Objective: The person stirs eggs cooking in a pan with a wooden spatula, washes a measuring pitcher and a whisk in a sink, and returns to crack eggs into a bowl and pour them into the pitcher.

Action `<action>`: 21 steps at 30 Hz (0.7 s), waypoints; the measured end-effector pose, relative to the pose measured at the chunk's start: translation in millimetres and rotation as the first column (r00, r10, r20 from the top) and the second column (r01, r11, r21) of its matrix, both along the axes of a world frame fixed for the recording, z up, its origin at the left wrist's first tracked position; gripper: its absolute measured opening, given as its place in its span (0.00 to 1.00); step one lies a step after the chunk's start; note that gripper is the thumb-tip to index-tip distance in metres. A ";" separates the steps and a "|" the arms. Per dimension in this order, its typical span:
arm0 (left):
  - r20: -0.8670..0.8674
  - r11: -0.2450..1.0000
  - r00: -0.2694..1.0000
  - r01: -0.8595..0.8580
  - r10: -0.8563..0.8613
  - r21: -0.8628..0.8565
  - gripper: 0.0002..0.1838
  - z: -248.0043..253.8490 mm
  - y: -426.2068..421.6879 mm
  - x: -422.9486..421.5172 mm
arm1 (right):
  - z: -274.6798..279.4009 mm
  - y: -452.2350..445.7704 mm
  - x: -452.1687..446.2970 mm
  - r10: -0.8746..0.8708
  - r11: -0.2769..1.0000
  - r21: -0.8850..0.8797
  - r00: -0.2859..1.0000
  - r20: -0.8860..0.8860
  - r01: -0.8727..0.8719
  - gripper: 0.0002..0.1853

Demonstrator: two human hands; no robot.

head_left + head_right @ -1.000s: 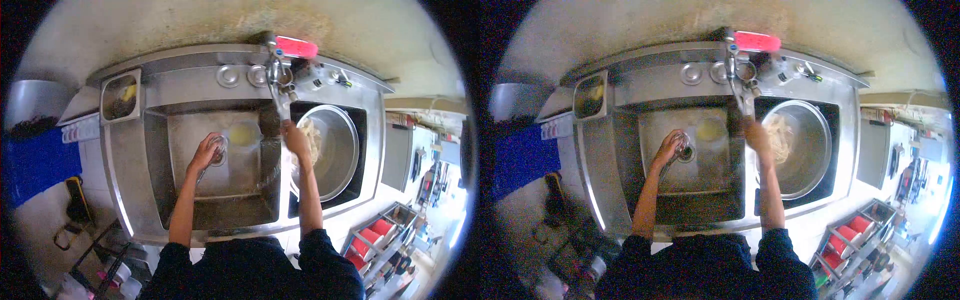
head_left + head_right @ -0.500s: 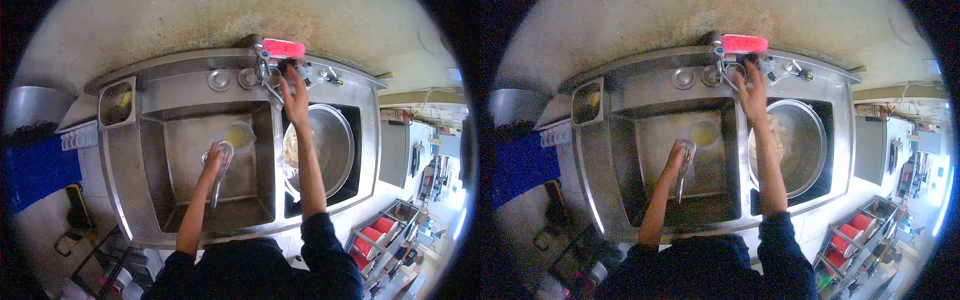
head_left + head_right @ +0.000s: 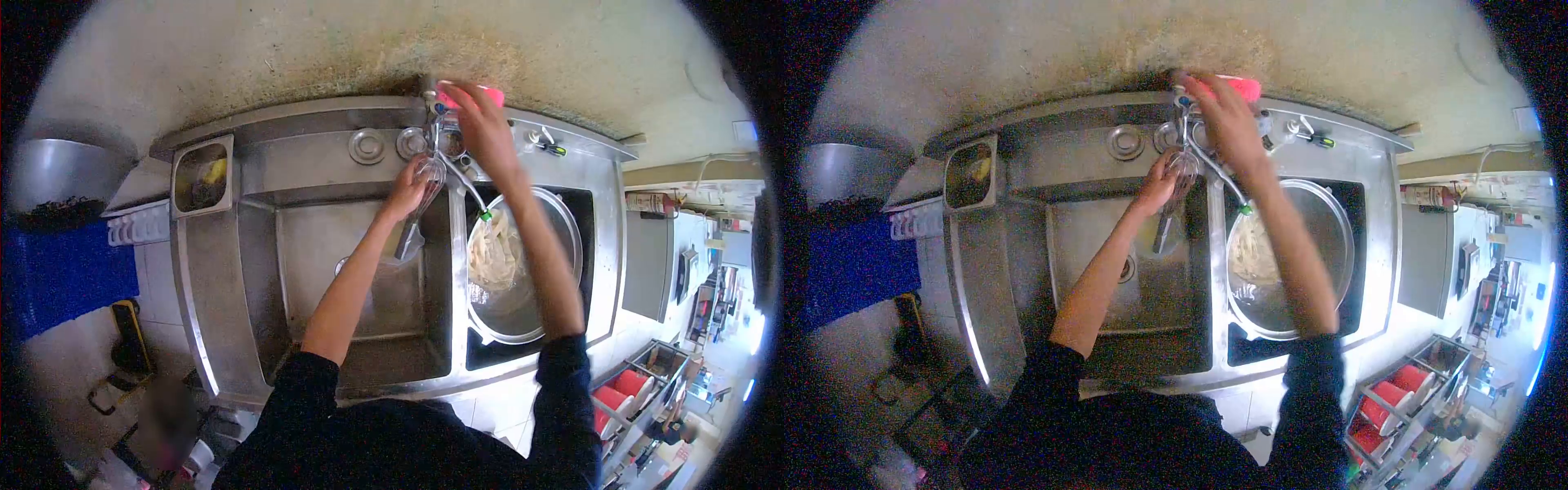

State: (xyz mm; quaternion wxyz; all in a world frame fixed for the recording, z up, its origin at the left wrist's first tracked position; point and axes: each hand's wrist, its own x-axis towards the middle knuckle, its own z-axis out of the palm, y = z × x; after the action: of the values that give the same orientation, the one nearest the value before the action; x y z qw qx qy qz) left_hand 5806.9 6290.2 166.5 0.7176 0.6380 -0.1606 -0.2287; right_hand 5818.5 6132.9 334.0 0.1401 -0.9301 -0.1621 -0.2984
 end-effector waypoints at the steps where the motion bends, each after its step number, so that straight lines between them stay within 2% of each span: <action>1: 0.103 0.996 0.994 -0.041 0.033 0.077 0.20 -19.2 -6.7 1.1 | -11.1 15.1 -30.7 -0.200 0.951 0.223 0.976 -0.086 0.215 0.23; 2: 0.210 0.984 0.976 -0.096 0.063 0.149 0.20 -27.9 -12.5 6.4 | -25.8 32.4 -59.2 -0.360 0.811 0.411 0.909 -0.209 0.416 0.24; 3: -0.230 0.988 0.973 0.011 0.026 0.157 0.23 36.1 -5.7 4.8 | -70.5 40.3 -74.1 -0.289 0.710 0.555 0.898 -0.332 0.434 0.24; 4: -0.228 0.988 0.973 0.007 0.029 0.156 0.23 35.2 -7.9 5.7 | -107.9 48.9 -85.0 -0.196 0.575 0.671 0.875 -0.443 0.469 0.25; 6: -0.077 0.990 0.993 -0.079 0.088 0.118 0.28 22.4 -13.9 3.3 | -117.6 98.8 -82.1 0.006 0.185 0.890 0.905 -0.425 0.417 0.28; 7: 0.117 0.962 0.988 -0.124 0.097 0.245 0.34 9.3 -14.7 -0.8 | -121.8 98.7 -76.6 0.004 0.180 0.893 0.908 -0.420 0.412 0.28; 8: 0.124 0.960 0.988 -0.124 0.095 0.252 0.34 6.8 -10.2 -2.0 | -124.5 98.6 -66.3 -0.010 0.078 0.901 0.904 -0.426 0.426 0.29; 9: 0.253 0.974 0.967 -0.070 0.013 0.217 0.36 3.9 -1.1 -1.8 | -127.0 99.6 -58.1 -0.021 -0.028 0.900 0.900 -0.435 0.434 0.30; 10: 0.376 0.982 0.924 -0.007 -0.066 0.191 0.39 0.5 11.4 -3.2 | -128.9 99.3 -56.4 -0.016 -0.041 0.901 0.902 -0.432 0.431 0.30; 11: 0.293 0.974 0.941 0.111 -0.167 0.199 0.42 14.3 29.1 -3.8 | -127.1 95.1 -55.9 0.002 0.027 0.908 0.909 -0.418 0.418 0.29; 12: 0.294 0.973 0.941 0.110 -0.169 0.205 0.42 24.0 40.5 -7.1 | -125.4 89.4 -55.2 0.020 0.101 0.910 0.914 -0.406 0.402 0.29; 13: 0.350 0.909 0.898 0.114 -0.266 0.400 0.43 32.6 49.5 -11.1 | -127.9 83.7 -52.8 0.026 0.101 0.910 0.914 -0.406 0.402 0.29; 14: 0.382 0.811 0.847 0.093 -0.369 0.577 0.44 36.3 53.9 -11.6 | -134.2 76.8 -48.2 0.062 -0.018 0.924 0.923 -0.380 0.382 0.28; 15: 0.196 0.912 0.934 0.218 -0.298 0.347 0.45 34.3 52.4 -11.8 | -146.1 69.3 -45.9 0.096 -0.138 0.920 0.930 -0.356 0.366 0.27; 16: 0.190 0.913 0.938 0.212 -0.290 0.347 0.45 32.0 45.6 -17.9 | -158.2 62.2 -45.4 0.126 -0.257 0.900 0.936 -0.330 0.352 0.26; 17: 0.044 0.989 0.989 0.138 -0.140 0.053 0.44 25.6 31.9 -23.7 | -186.6 50.2 -44.7 0.136 -0.044 0.896 0.892 -0.432 0.441 0.26; 18: -0.139 0.973 0.990 0.000 -0.032 -0.229 0.43 22.3 19.2 -27.2 | -177.1 56.9 -44.4 0.140 -0.039 0.897 0.891 -0.432 0.440 0.26; 19: -0.139 0.973 0.990 -0.008 -0.025 -0.233 0.43 18.8 11.0 -28.9 | -167.7 66.2 -48.4 -0.009 0.111 0.875 0.881 -0.474 0.472 0.26; 20: -0.177 0.993 0.983 0.034 -0.054 -0.111 0.36 17.6 5.3 -28.8 | -155.1 74.2 -53.6 -0.157 0.255 0.823 0.861 -0.483 0.508 0.26; 21: -0.219 0.997 0.974 0.070 -0.064 0.017 0.31 16.4 4.0 -26.9 | -145.2 73.8 -61.8 -0.223 0.470 0.746 0.881 -0.417 0.472 0.25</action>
State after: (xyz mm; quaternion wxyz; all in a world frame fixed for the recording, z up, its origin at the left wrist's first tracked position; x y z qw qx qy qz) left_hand 5780.0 6294.1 182.9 0.7148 0.6121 -0.0996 -0.3232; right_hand 5756.7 6206.7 188.8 0.5180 -0.7943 0.2130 -0.2356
